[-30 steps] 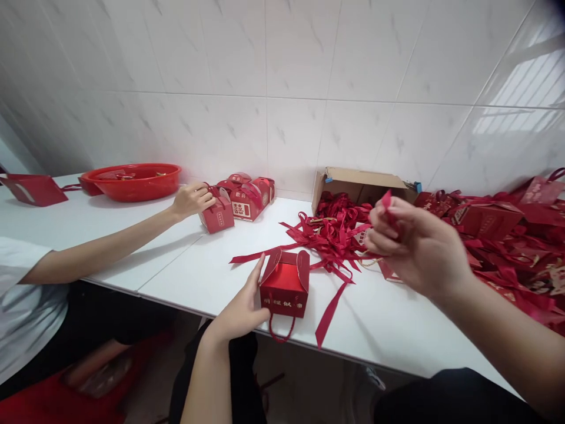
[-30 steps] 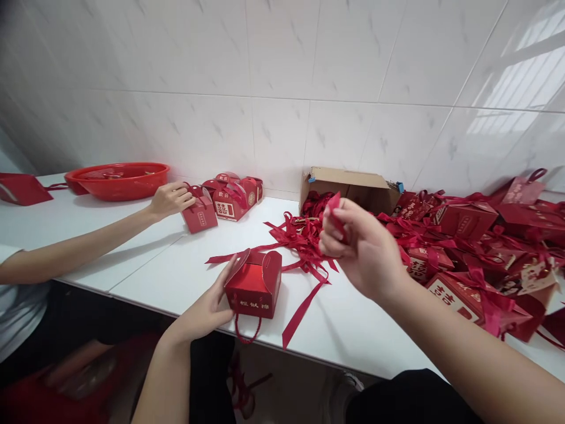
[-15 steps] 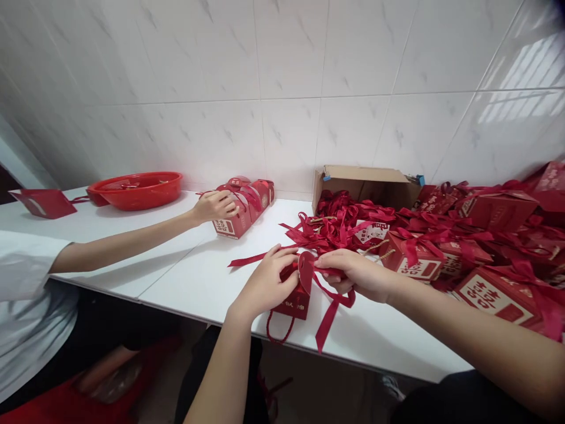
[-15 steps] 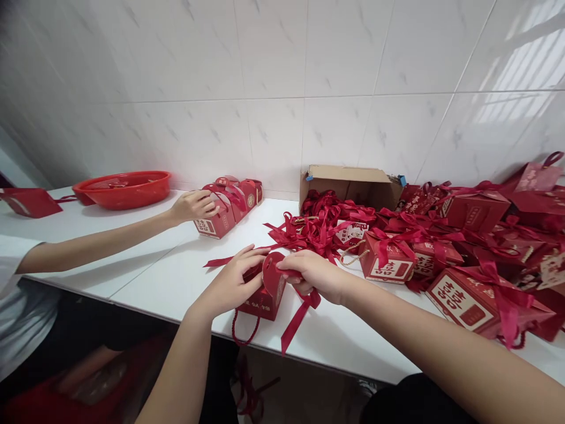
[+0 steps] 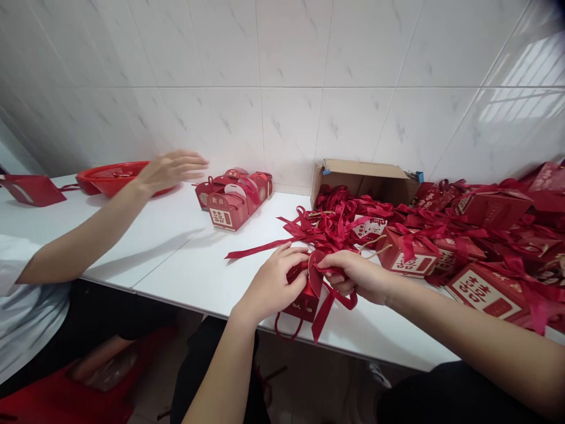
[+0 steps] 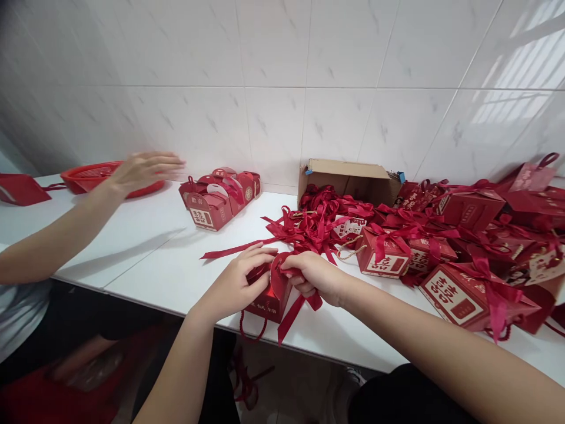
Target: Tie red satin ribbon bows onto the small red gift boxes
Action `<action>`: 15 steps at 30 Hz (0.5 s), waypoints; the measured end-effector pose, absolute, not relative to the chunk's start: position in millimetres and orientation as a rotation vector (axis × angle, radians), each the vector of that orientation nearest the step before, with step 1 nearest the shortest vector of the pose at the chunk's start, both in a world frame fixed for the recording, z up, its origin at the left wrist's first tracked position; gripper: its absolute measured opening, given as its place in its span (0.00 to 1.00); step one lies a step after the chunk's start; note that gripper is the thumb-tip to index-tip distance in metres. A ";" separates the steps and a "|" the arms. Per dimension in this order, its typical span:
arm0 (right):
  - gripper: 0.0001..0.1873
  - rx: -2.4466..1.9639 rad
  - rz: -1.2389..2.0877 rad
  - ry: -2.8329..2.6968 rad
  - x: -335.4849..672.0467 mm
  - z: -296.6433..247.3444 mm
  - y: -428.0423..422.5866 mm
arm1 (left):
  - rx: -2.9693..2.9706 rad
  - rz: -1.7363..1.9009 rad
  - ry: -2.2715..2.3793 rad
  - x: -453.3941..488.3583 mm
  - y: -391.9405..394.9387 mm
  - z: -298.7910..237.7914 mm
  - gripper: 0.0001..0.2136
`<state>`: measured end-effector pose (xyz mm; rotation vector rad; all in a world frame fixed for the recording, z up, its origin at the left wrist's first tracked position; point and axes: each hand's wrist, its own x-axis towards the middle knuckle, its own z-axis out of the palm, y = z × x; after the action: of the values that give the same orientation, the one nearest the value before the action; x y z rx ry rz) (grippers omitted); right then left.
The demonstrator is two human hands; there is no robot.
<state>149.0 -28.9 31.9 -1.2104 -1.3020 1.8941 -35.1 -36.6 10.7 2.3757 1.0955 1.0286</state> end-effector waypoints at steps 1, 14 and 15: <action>0.17 -1.204 1.894 -1.308 149.1 32.8 -29.6 | 2.376 1.038 1.094 -35.1 -37.5 11.0 0.13; 0.18 -1.445 1.014 -1.880 145.4 34.7 -36.3 | 2.268 1.289 1.096 -31.1 -36.0 8.8 0.09; 0.18 -1.426 0.781 -1.919 145.9 35.9 -36.3 | 2.238 1.364 1.099 -30.9 -36.5 10.3 0.09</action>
<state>145.9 -36.3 35.9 -1.4264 -1.9189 0.7805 -30.9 -36.5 10.3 2.2385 1.0994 1.3637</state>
